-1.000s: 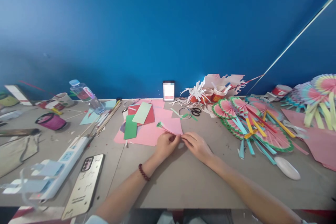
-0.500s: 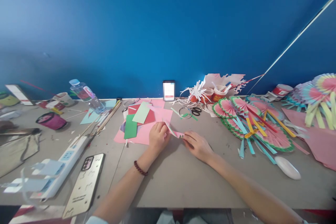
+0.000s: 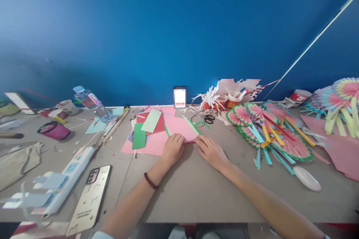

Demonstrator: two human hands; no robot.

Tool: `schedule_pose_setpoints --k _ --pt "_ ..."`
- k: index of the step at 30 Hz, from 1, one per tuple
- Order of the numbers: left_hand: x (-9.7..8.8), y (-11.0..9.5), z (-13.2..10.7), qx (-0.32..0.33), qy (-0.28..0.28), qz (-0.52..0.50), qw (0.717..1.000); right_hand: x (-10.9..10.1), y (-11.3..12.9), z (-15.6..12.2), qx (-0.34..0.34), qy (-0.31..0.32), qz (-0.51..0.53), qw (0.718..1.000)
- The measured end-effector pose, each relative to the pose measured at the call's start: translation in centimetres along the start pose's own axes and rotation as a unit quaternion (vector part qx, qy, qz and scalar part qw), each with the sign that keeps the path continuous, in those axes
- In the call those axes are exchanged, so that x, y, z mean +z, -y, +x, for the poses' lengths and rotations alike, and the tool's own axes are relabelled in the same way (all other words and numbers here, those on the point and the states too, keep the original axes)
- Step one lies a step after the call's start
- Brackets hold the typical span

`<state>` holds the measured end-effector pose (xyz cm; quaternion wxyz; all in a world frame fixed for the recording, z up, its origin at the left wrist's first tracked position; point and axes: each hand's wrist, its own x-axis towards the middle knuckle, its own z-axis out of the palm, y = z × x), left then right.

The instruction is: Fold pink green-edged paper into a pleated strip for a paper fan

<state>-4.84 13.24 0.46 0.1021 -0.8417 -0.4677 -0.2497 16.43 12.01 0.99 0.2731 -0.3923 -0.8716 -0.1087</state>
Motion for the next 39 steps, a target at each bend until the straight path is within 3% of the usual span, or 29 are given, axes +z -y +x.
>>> schedule_pose_setpoints --k 3,8,14,28,39 --pt "-0.2 -0.2 0.0 0.013 0.018 -0.032 0.999 0.1 -0.6 0.0 0.038 0.017 -0.041 0.998" --pt "-0.2 -0.4 0.0 -0.006 0.033 -0.078 0.996 0.6 -1.5 0.0 0.04 0.018 -0.008 0.999" --pt "-0.1 -0.3 -0.2 -0.008 0.088 -0.087 0.992 0.9 -2.3 -0.2 0.04 0.045 0.024 0.998" --pt "0.3 -0.2 -0.3 -0.014 0.06 -0.112 0.992 1.4 -2.5 -0.2 0.058 0.05 0.073 0.994" --pt "0.2 0.2 0.0 -0.077 0.059 -0.197 0.976 0.8 -3.5 -0.1 0.143 0.079 0.275 0.947"
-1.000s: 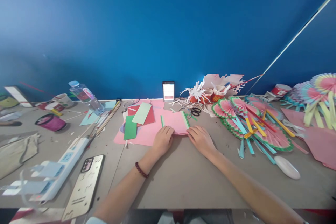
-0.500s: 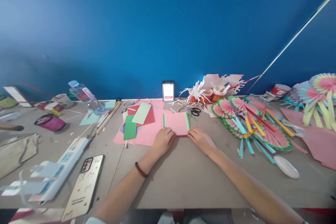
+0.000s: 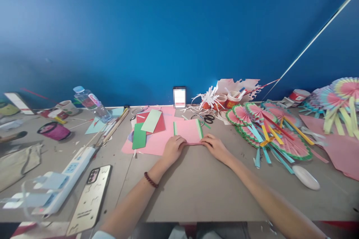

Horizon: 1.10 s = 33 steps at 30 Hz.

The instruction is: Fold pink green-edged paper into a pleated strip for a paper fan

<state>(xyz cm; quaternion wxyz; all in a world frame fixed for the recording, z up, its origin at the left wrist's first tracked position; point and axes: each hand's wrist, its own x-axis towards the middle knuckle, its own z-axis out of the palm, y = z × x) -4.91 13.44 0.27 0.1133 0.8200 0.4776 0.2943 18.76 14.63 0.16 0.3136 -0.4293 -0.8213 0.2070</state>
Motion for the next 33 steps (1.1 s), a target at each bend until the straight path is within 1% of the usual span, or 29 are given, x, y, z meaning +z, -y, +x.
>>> schedule_pose_setpoints --k 2,8,13,16,21,25,30,33 --pt "-0.1 0.0 0.1 -0.005 0.004 -0.015 1.0 -0.2 -0.1 0.1 0.02 0.002 0.013 1.0" --pt "-0.2 -0.1 0.5 -0.039 0.01 -0.082 0.996 -0.4 -0.1 0.5 0.126 -0.006 0.045 0.991" --pt "-0.1 0.2 0.8 -0.09 0.018 -0.137 0.986 -0.5 0.1 1.0 0.158 -0.005 0.055 0.986" --pt "0.1 0.3 0.9 -0.095 0.013 -0.132 0.987 -0.4 -0.1 1.3 0.17 -0.002 0.05 0.984" --pt "0.3 0.5 0.9 -0.069 -0.004 -0.106 0.992 -0.4 -0.1 1.8 0.176 -0.002 0.034 0.984" --pt "0.4 0.6 0.9 -0.049 -0.004 -0.087 0.995 -0.4 0.0 1.9 0.171 -0.008 0.027 0.985" --pt "0.6 0.5 0.6 0.038 -0.013 -0.007 0.999 -0.3 -0.1 1.9 0.171 -0.004 0.028 0.985" --pt "0.6 0.5 0.5 0.061 -0.011 0.026 0.998 -0.3 -0.2 1.8 0.169 -0.004 0.031 0.985"
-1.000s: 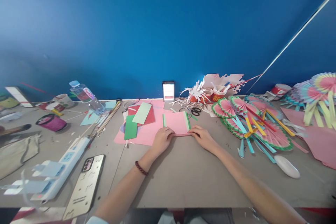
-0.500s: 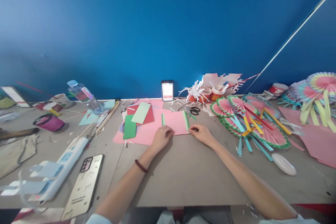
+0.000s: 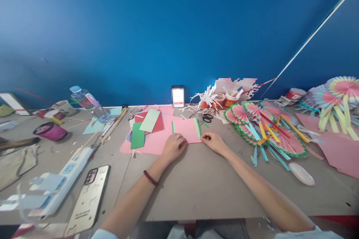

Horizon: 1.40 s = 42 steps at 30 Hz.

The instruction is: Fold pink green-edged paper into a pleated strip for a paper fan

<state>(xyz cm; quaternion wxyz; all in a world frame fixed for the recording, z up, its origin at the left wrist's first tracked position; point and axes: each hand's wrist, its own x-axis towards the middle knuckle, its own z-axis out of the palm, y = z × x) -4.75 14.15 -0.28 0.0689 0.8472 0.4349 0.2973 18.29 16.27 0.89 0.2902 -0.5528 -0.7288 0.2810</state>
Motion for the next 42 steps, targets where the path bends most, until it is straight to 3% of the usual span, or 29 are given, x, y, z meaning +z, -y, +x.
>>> schedule_pose_setpoints --k 10,26,42 --pt "-0.3 -0.2 0.0 0.064 0.023 0.118 0.991 0.1 0.0 -0.2 -0.008 0.006 0.008 1.0" --pt "0.1 -1.0 -0.2 0.115 0.026 0.233 0.965 0.2 -0.1 -0.5 -0.023 0.018 0.01 1.0" --pt "0.2 -2.5 -0.3 0.091 0.082 0.268 0.956 1.0 -1.0 -0.7 -0.079 0.004 -0.012 0.997"
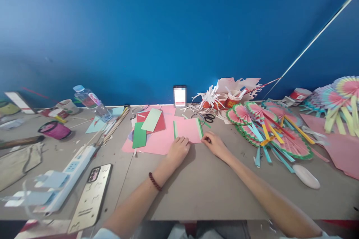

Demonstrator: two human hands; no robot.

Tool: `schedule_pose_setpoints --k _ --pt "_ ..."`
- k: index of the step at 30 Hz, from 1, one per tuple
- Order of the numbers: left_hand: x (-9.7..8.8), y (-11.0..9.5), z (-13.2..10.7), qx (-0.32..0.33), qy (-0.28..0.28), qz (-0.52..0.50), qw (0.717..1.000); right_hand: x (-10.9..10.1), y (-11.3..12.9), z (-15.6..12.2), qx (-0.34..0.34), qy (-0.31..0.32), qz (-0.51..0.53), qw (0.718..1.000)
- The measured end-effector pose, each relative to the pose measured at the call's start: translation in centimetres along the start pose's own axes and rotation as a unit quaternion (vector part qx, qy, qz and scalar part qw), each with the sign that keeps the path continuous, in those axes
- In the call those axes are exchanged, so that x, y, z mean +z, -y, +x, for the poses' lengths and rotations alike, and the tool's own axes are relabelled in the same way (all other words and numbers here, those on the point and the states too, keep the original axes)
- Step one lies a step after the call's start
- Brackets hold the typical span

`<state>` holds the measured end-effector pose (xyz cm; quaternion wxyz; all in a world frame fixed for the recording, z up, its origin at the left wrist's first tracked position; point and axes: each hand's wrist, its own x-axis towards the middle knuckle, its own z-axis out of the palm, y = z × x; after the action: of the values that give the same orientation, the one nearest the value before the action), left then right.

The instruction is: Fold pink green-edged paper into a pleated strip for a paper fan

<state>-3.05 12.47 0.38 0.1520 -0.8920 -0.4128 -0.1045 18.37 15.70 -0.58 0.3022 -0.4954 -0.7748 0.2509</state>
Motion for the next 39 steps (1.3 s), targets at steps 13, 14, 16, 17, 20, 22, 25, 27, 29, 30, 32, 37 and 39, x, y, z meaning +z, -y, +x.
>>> schedule_pose_setpoints --k 13,14,16,17,20,22,25,27,29,30,32,37,39 --pt "-0.7 -1.7 -0.7 -0.03 0.043 0.039 0.998 0.8 4.5 -2.4 -0.093 0.038 -0.342 0.934" --pt "-0.8 -1.7 -0.7 -0.032 0.041 0.034 0.998 0.9 4.8 -2.6 -0.09 0.04 -0.358 0.929" --pt "-0.9 -1.7 -0.7 -0.035 0.041 0.026 0.998 1.1 5.2 -2.9 -0.086 0.043 -0.377 0.921" --pt "-0.9 -1.7 -0.7 -0.036 0.043 0.023 0.998 1.1 5.4 -3.1 -0.083 0.047 -0.382 0.919" --pt "-0.9 -1.9 -0.8 -0.045 0.051 0.019 0.998 1.1 5.9 -3.2 -0.075 0.068 -0.395 0.913" --pt "-1.1 -2.1 -0.9 -0.048 0.054 0.013 0.997 1.1 6.2 -3.4 -0.07 0.076 -0.401 0.91" --pt "-1.4 -2.3 -0.9 -0.043 0.059 0.006 0.997 1.2 6.4 -3.6 -0.067 0.085 -0.411 0.905" --pt "-1.6 -2.4 -0.9 -0.044 0.06 0.006 0.997 1.5 6.5 -3.7 -0.071 0.086 -0.424 0.899" --pt "-1.7 -2.6 -0.9 -0.045 0.061 0.003 0.997 1.7 6.5 -3.7 -0.074 0.083 -0.438 0.892" --pt "-1.7 -2.7 -0.9 -0.047 0.061 -0.001 0.997 1.8 6.5 -3.7 -0.076 0.082 -0.443 0.89" --pt "-1.6 -2.7 -0.9 -0.049 0.059 -0.014 0.997 1.9 6.4 -3.6 -0.079 0.085 -0.446 0.888" --pt "-1.1 -0.6 -1.0 -0.07 0.037 -0.082 0.993 1.3 6.5 -3.4 -0.086 0.095 -0.443 0.887" --pt "-1.0 0.8 -1.0 -0.061 0.008 -0.139 0.988 1.1 6.6 -3.4 -0.083 0.103 -0.44 0.888"
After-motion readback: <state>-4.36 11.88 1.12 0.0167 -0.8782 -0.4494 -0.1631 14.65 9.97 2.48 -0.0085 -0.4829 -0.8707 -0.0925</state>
